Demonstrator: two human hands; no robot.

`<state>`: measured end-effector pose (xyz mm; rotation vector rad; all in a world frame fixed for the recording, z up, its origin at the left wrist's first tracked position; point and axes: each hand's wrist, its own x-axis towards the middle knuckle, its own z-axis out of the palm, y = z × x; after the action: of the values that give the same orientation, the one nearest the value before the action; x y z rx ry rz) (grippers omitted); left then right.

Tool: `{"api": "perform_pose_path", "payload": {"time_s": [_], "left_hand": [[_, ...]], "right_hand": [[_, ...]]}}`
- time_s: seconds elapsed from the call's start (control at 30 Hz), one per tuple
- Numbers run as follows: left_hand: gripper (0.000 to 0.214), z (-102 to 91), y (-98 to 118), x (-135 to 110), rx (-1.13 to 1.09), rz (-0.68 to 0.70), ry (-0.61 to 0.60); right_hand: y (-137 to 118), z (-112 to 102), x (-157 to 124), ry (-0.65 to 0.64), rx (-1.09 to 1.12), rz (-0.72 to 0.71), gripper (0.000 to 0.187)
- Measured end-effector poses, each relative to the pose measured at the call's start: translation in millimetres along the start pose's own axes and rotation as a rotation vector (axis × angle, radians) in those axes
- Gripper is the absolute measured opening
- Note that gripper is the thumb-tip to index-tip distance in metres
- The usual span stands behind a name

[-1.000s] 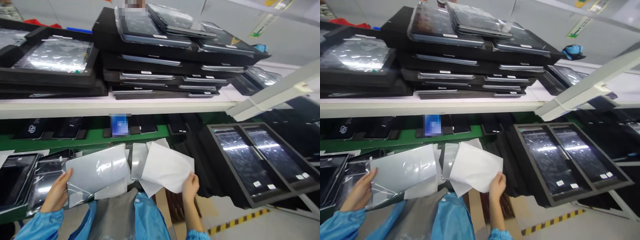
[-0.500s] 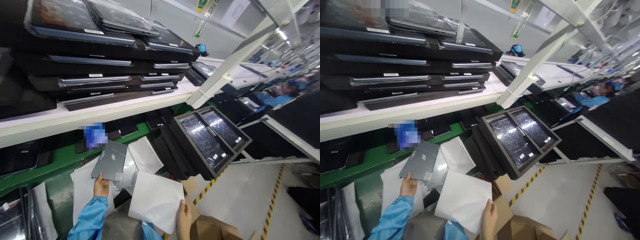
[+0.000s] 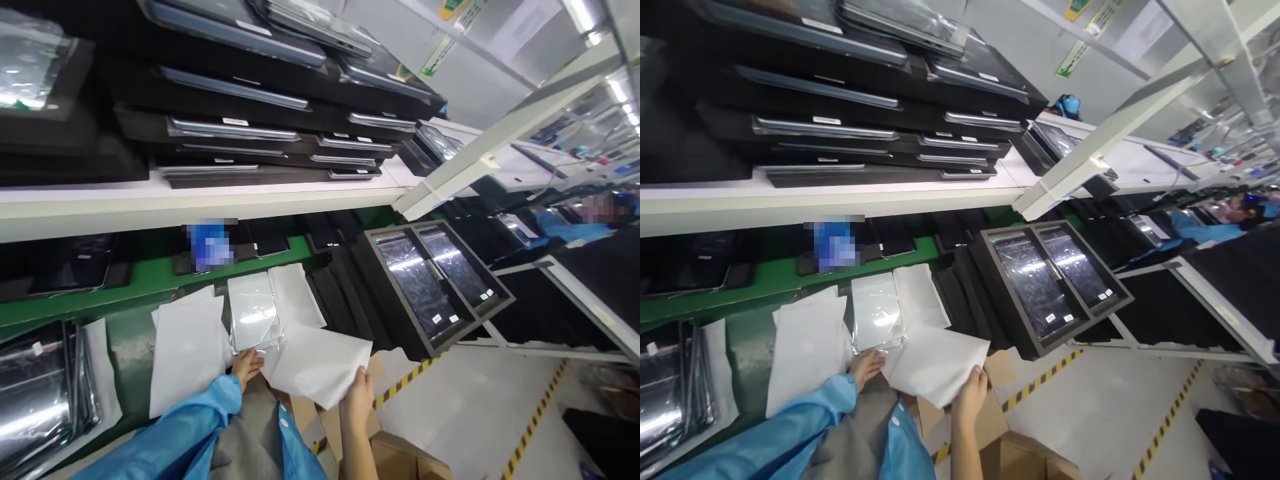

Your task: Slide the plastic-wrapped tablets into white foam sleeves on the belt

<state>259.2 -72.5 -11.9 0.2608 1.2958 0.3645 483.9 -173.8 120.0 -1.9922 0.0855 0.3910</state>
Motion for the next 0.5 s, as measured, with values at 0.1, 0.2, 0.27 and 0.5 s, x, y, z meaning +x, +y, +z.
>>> {"api": "perform_pose_path", "payload": {"time_s": [0.1,0.2,0.27,0.5], "left_hand": [[0.024,-18.2,7.5,-5.3,0.126,0.082,-0.016],[0.021,-59.6,26.9,-16.0,0.231,0.279,0.085],[0.022,-99.5,41.2,-25.6,0.295,0.427,0.231],[0.048,-209.1,34.4,-49.7,0.442,0.453,0.712]], "right_hand": [[-24.0,40.2,3.5,-0.048,0.344,0.129,0.036],[-49.2,71.2,-2.1,-0.192,0.555,0.140,0.032],[-64.1,84.3,-10.1,-0.359,0.656,0.018,0.032],[-38.2,136.1,-7.1,-0.444,0.554,0.093,0.016]]}}
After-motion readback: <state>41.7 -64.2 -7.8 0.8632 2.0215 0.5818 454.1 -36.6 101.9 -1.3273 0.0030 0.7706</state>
